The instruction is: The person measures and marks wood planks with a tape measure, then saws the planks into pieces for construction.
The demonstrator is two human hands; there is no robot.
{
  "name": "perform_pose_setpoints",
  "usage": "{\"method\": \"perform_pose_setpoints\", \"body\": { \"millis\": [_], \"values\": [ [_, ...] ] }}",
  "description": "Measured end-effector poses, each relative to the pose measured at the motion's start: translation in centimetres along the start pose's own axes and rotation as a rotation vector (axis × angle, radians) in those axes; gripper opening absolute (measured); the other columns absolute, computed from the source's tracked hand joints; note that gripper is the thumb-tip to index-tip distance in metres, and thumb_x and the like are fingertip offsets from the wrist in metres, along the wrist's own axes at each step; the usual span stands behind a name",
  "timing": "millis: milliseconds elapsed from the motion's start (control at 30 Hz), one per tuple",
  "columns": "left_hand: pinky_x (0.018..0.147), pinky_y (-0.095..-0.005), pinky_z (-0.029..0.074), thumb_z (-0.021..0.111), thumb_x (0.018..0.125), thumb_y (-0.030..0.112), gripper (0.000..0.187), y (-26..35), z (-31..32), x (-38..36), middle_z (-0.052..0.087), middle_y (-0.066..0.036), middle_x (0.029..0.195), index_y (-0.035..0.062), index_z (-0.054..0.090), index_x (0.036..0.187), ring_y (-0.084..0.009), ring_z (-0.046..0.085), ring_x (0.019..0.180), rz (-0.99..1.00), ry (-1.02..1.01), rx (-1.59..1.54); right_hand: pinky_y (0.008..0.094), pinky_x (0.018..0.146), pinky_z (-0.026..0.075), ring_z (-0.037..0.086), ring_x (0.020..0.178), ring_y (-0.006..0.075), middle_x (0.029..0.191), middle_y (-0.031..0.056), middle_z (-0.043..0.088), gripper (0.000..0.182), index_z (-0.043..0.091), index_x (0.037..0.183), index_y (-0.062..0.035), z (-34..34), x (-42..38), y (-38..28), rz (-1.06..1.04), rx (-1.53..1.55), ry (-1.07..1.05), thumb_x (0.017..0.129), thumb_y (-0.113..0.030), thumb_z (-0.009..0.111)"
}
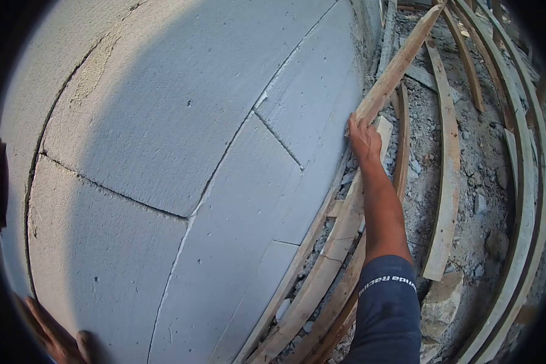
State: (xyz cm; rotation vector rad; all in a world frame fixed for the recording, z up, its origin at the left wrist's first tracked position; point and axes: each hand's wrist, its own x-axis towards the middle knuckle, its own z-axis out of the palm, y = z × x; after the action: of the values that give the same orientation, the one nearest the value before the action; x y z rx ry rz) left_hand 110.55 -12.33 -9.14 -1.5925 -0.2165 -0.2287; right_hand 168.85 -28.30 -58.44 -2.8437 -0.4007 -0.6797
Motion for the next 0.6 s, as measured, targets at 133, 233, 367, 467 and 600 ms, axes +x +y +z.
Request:
{"method": "perform_pose_setpoints", "body": {
  "millis": [133,233,367,467,600],
  "values": [
    [0.118,-0.0629,0.018,0.034,0.095,0.073,0.091,0.5,-0.3,0.2,0.032,-0.033,0.152,-0.0003,0.038,0.149,-0.0482,0.032,0.141,-0.043,0.09,-0.024,0.0442,0.071,0.059,0.068,0.091,0.0382,0.111,0.0172,0.059,0.078,0.034,0.15,-0.0117,-10.6,-3.1,0.2,0.013,0.172,-0.102,0.081,-0.018,0.07],
    [0.123,-0.0545,0.002,0.037,0.094,0.071,0.089,0.3,0.3,0.6,0.015,-0.017,0.165,0.0111,0.025,0.158,-0.033,0.009,0.154,-0.01,0.213,-0.145,0.0418,0.072,0.058,0.066,0.091,0.0415,0.113,0.0203,0.057,0.094,0.03,0.152,-0.0088,-16.7,-7.1,0.7,0.0,0.373,0.029,0.073,-0.018,0.08],
    [0.124,-0.051,-0.003,0.05,0.09,0.068,0.086,0.7,1.2,0.1,0.017,-0.011,0.165,0.0196,0.027,0.158,-0.0263,0.008,0.154,-0.092,0.326,-0.249,0.0397,0.078,0.058,0.065,0.098,0.035,0.116,0.0234,0.057,0.095,0.03,0.147,0.0045,-28.9,-19.1,-0.2,-0.168,0.683,0.568,0.074,-0.017,0.085],
    [0.124,-0.0542,0.006,0.063,0.09,0.053,0.074,1.5,0.9,-0.9,0.03,-0.01,0.161,0.0219,0.038,0.152,-0.028,0.018,0.152,-0.164,0.373,-0.504,0.0433,0.085,0.055,0.063,0.1,0.0368,0.119,0.0274,0.053,0.097,0.03,0.14,0.0141,-34.2,-32.7,-1.8,-0.14,0.954,0.608,0.073,-0.025,0.089],
    [0.112,-0.048,0.036,0.074,0.088,0.031,0.059,11.5,-8.4,-7.4,0.051,-0.017,0.144,0.0076,0.054,0.138,-0.0371,0.047,0.134,-0.068,0.16,-1.474,0.0449,0.081,0.052,0.061,0.096,0.0382,0.111,0.0273,0.054,0.088,0.036,0.132,0.014,-42.2,-51.5,-3.4,-0.121,1.132,0.187,0.074,-0.028,0.088]
  ]
}}
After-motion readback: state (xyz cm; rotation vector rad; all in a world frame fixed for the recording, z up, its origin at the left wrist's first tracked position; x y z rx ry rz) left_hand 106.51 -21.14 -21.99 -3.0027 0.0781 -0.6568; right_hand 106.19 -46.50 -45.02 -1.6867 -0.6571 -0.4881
